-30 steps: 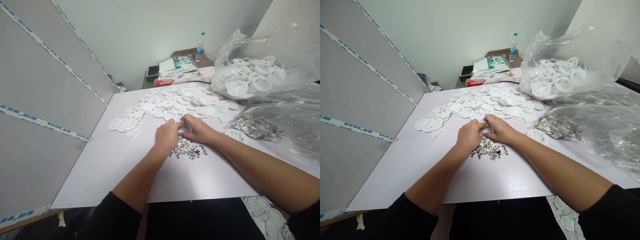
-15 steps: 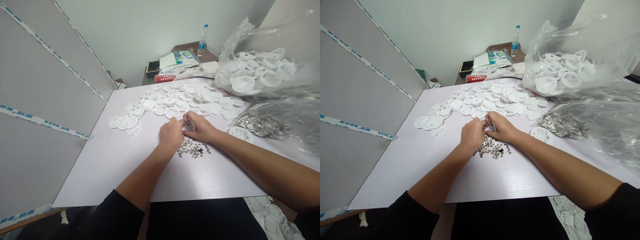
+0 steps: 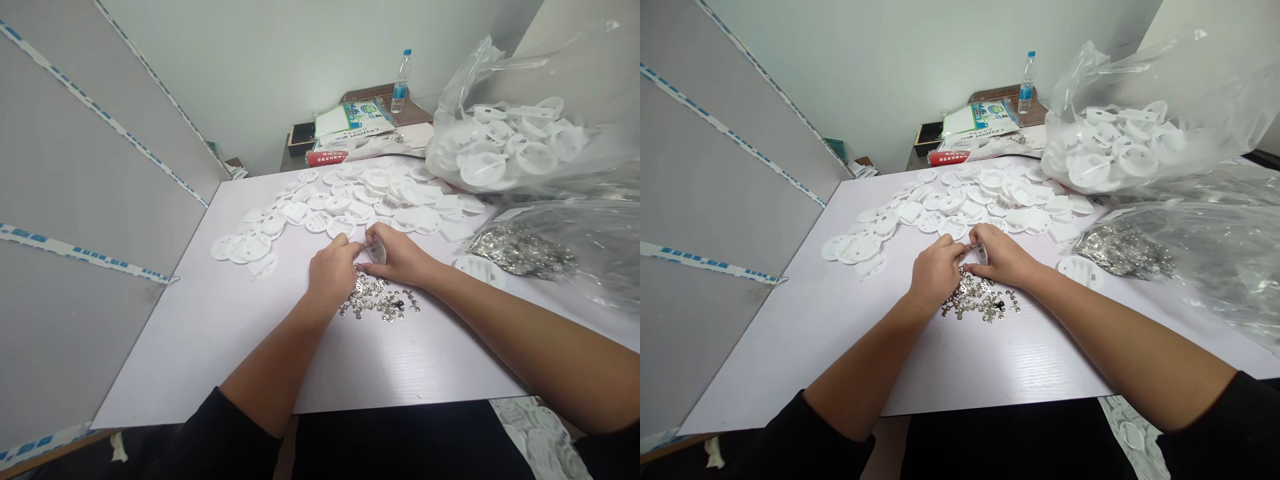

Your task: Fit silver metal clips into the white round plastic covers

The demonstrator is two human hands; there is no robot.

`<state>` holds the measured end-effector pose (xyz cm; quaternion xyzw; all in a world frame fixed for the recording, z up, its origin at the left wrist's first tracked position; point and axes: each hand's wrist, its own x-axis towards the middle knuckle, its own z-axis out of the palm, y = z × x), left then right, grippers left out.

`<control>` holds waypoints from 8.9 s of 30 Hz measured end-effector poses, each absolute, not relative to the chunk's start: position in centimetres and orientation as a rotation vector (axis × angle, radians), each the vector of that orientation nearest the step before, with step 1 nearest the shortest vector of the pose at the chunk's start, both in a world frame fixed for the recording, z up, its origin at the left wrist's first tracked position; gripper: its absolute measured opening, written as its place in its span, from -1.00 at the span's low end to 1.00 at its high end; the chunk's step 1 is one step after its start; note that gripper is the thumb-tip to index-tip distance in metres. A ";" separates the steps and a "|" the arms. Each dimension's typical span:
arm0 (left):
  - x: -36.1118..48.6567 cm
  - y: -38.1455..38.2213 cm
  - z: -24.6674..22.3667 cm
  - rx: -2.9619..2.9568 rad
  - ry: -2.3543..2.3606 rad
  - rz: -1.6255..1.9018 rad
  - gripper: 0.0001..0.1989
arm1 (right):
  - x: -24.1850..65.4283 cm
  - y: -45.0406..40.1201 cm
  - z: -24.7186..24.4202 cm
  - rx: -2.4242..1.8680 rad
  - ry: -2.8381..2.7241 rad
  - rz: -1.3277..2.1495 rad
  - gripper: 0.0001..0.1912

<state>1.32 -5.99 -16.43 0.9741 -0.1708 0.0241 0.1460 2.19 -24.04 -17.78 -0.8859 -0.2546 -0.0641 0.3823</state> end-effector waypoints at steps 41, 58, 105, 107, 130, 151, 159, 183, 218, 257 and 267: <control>1.8 -6.0 -17.0 2.610 -0.588 0.275 -0.74 | 2.1 -24.8 -17.1 -2.224 -0.585 -0.380 -0.64; 2.2 -5.2 -16.3 1.680 -0.488 0.147 -0.80 | 0.8 -23.2 -15.7 -1.285 -0.214 0.282 -0.34; 1.5 -4.4 -15.9 1.625 -0.290 0.102 -0.75 | -0.6 -21.2 -16.2 -1.496 -0.276 -0.064 -0.42; 1.5 -4.3 -15.9 1.684 -0.330 0.155 -0.79 | -0.5 -21.4 -16.4 -1.512 -0.286 -0.079 -0.43; 2.6 -4.5 -16.2 1.736 -0.413 0.072 -0.74 | 1.3 -24.7 -16.4 -2.072 -0.740 -0.640 -0.57; 2.0 -4.1 -15.8 2.466 -0.663 0.082 -0.86 | 2.1 -25.2 -17.4 -2.207 -0.583 -0.740 -0.47; 1.2 -4.8 -14.7 2.640 -0.547 -0.083 -0.82 | 2.5 -25.1 -18.1 -2.238 -0.585 -0.774 -0.44; 0.3 -6.4 -14.6 2.822 -0.700 -0.110 -0.84 | 2.5 -24.9 -18.0 -2.211 -0.624 -0.774 -0.48; 0.3 -6.5 -14.1 2.907 -0.667 -0.099 -0.80 | 2.6 -24.9 -17.9 -2.212 -0.596 -0.743 -0.48; 1.8 -4.8 -15.1 2.252 -0.268 0.316 -0.81 | 1.3 -24.0 -16.9 -2.324 -0.787 -0.804 -0.65; 1.9 -4.6 -15.3 2.219 -0.316 0.263 -0.88 | 1.4 -24.2 -17.0 -2.326 -0.796 -0.814 -0.63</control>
